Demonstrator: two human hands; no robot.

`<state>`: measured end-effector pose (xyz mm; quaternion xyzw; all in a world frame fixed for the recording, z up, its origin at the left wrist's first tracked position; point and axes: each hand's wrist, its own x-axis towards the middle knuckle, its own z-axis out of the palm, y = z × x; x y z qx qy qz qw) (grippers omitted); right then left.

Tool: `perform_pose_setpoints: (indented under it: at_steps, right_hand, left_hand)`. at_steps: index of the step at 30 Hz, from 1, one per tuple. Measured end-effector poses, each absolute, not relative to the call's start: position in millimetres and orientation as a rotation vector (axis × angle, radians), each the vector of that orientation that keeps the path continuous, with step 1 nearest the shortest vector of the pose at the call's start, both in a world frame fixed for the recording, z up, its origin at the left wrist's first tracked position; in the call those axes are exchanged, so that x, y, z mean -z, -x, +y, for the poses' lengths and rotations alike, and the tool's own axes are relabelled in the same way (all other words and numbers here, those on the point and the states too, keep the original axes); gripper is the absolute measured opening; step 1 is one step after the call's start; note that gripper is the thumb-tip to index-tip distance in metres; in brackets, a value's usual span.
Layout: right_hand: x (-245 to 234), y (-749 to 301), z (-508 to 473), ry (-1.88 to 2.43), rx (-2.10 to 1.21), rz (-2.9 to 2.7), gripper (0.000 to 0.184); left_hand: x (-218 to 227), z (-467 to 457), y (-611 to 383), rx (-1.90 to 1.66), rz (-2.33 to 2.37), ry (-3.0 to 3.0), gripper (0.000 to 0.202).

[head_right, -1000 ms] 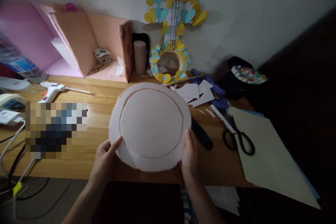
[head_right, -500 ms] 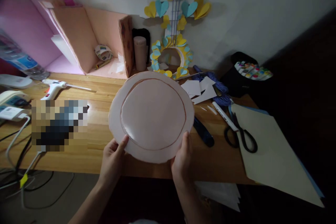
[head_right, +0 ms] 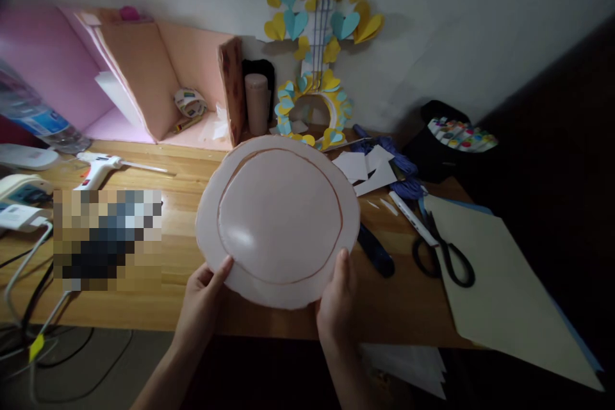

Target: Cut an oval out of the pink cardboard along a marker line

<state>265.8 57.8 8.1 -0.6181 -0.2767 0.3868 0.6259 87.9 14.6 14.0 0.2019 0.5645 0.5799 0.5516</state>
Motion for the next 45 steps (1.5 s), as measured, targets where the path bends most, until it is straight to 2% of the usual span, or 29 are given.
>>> perform_pose_setpoints:
  at_steps: [4, 9, 13, 15, 18, 23, 26, 29, 32, 38, 42, 45]
  right_hand:
    - [-6.2, -311.4, 76.6, 1.538, -0.89, -0.845, 0.054]
    - [-27.0, -347.7, 114.3, 1.554, -1.221, -1.381, 0.044]
    - [-51.6, -326.8, 146.4, 1.342, -1.417, -1.89, 0.038]
    - [-56.8, -318.4, 162.3, 1.258, -1.335, -1.96, 0.036]
    - [-56.6, -326.9, 181.1, 1.269, -1.021, -1.872, 0.032]
    - [-44.6, -372.4, 183.1, 1.542, -0.626, -1.835, 0.027]
    - [-27.7, -389.9, 170.8, 1.664, -0.472, -1.997, 0.032]
    - [-8.3, -395.6, 159.2, 1.784, -0.214, -2.162, 0.04]
    - [1.2, -395.1, 153.7, 1.906, 0.018, -2.175, 0.036]
    - [-25.8, -381.7, 152.0, 1.721, -0.102, -2.122, 0.032]
    - [-54.5, -359.3, 159.6, 1.557, -0.166, -2.387, 0.029]
    - [-70.2, -337.2, 177.1, 1.372, -0.06, -2.656, 0.03]
  left_hand:
    - [-21.3, 18.4, -54.8, -1.34, 1.279, -0.508, 0.043]
    - [-43.3, 32.5, -6.6, -1.28, 1.304, -0.615, 0.054]
    - [-60.3, 36.0, 7.4, -1.012, 1.512, -0.914, 0.045]
    - [-62.7, 32.1, 9.2, -0.955, 1.576, -1.021, 0.037]
    - [-57.4, 19.7, 12.1, -1.073, 1.65, -0.973, 0.038]
    - [-39.6, -4.1, 10.0, -1.238, 1.674, -0.674, 0.041]
    - [-33.2, -13.1, -2.9, -1.278, 1.64, -0.565, 0.045]
    - [-30.1, -22.1, -22.6, -1.255, 1.575, -0.562, 0.048]
    - [-25.3, -36.0, -43.5, -1.097, 1.504, -0.561, 0.055]
    - [-22.9, -66.5, -60.4, -0.629, 1.378, -0.599, 0.068]
    - [-49.1, -58.8, -60.7, -0.515, 1.464, -1.052, 0.059]
    - [-67.8, -22.4, -76.9, -0.552, 1.444, -1.629, 0.039]
